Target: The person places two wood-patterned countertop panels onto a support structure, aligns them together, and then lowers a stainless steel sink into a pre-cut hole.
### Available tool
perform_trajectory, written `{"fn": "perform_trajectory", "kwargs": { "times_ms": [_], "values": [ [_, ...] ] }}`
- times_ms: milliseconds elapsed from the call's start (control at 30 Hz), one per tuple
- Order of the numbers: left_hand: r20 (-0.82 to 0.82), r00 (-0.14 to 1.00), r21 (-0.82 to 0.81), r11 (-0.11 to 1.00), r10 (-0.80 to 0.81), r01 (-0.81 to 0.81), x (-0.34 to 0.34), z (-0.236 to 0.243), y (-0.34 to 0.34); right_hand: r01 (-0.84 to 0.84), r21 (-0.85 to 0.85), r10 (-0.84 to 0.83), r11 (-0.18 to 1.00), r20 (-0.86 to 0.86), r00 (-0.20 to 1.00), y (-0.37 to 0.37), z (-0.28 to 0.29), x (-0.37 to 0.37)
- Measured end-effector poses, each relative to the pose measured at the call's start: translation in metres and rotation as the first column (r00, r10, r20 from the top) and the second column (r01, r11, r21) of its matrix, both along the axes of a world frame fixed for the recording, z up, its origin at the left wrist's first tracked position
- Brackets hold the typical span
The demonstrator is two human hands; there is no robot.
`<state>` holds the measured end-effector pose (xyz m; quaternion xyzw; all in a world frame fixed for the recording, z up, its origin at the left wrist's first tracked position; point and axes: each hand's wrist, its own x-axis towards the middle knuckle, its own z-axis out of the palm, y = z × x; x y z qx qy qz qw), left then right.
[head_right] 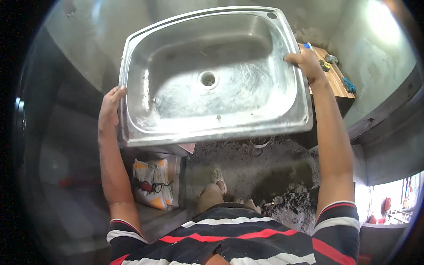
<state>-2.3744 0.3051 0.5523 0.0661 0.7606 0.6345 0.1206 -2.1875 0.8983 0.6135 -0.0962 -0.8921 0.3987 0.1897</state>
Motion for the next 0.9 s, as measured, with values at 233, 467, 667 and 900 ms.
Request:
{"fn": "perform_trajectory", "kwargs": {
  "times_ms": [233,467,667,900],
  "values": [
    [0.045,0.999,0.115,0.993,0.009,-0.014,-0.153,-0.022,0.035,0.072,-0.331,-0.022,0.941,0.151,0.988,0.015,-0.022,-0.145],
    [-0.032,0.997,0.120,0.991,0.069,-0.065,-0.174,-0.057,0.038,0.063,-0.255,-0.049,0.965,0.061,0.997,-0.009,-0.042,-0.161],
    [-0.011,0.994,0.146,0.984,0.107,-0.104,-0.166,-0.057,0.035,0.048,-0.265,-0.032,0.963,0.064,0.997,0.003,-0.062,-0.166],
    [-0.022,0.985,0.102,0.980,0.173,-0.170,-0.158,-0.059,0.037,0.009,-0.407,0.016,0.913,0.056,0.998,0.005,-0.066,-0.177]
  ]
}}
